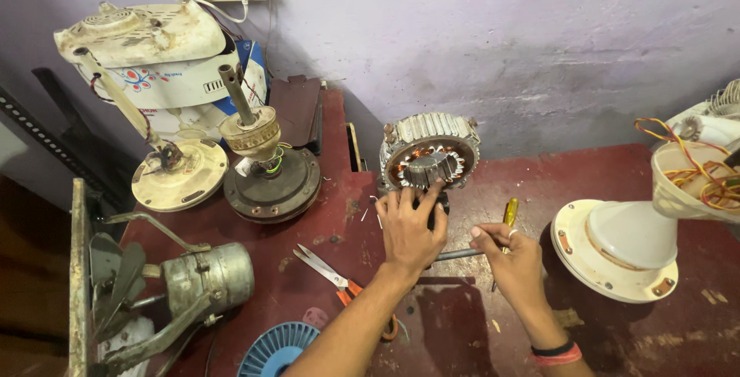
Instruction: The person uses a yellow-handled screwdriver to adjust copper windings inside a motor stator held in a bench vise. They repeatedly probe and reposition the windings while occasionally rotating the stator to access different sections.
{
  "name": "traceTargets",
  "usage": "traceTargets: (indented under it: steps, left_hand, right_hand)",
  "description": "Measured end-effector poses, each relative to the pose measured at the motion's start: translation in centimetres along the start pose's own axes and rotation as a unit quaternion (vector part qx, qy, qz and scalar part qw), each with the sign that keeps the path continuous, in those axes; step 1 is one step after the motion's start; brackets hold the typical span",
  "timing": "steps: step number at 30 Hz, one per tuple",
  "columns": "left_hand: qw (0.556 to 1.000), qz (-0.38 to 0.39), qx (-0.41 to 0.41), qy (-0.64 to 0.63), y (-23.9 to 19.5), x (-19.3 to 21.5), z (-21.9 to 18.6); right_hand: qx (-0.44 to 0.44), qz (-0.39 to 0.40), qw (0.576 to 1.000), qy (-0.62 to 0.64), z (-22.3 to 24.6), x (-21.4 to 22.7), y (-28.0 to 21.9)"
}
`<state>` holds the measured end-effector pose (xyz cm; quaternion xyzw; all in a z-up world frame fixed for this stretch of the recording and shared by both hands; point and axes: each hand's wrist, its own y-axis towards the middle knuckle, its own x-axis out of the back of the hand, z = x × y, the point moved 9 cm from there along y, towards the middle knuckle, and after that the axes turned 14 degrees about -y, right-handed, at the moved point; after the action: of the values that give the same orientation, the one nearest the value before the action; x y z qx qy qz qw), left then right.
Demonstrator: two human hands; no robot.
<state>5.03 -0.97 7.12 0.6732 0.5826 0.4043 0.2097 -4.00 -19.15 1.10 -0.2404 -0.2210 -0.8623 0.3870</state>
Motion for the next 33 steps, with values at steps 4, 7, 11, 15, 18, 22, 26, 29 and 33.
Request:
traceTargets:
  steps: [4, 7, 11, 15, 18, 22, 26, 29, 33]
  left_hand:
    - [0.998, -0.056, -0.007, -0.018, 0.0, 0.8, 0.0]
    - [0.990, -0.136, 0.010, -0.040, -0.3, 2.6, 0.9]
    - [0.963, -0.245, 0.069, -0.084, -0.8, 5.1, 4.5]
    - [0.890, -0.296, 0.255, -0.234, -0.4, 4.5, 12.4]
    - [0.817, -0.247, 0.327, -0.405, 1.2, 2.1, 17.4]
    - [0.715, -0.095, 0.370, -0.585, 3.8, -1.8, 18.9]
    - [0.662, 0.062, 0.425, -0.615, 5.1, -4.6, 16.3]
    - [0.658, 0.081, 0.482, -0.573, 5.2, -5.5, 15.8]
    - [0.692, 0.112, 0.435, -0.565, 6.2, -5.5, 15.3]
  right_hand:
    - [-0.022, -0.007, 1.000, 0.016, 0.4, -0.5, 0.5]
    - [-0.015, -0.036, 0.999, 0.013, 1.1, -0.9, 0.5]
    - [-0.012, -0.080, 0.997, -0.007, 2.0, -0.4, 0.0]
    - [0.153, -0.205, 0.958, -0.128, 7.1, 2.2, -1.5]
    - [0.283, -0.291, 0.892, -0.199, 11.4, 3.1, -3.9]
    - [0.230, -0.126, 0.952, -0.158, 12.6, 0.9, -1.6]
    - [0.145, 0.010, 0.965, -0.219, 12.2, -1.8, 0.7]
    - [0.147, 0.033, 0.957, -0.247, 12.4, -2.7, 1.8]
    - [0.150, 0.062, 0.946, -0.281, 12.3, -3.5, 2.3]
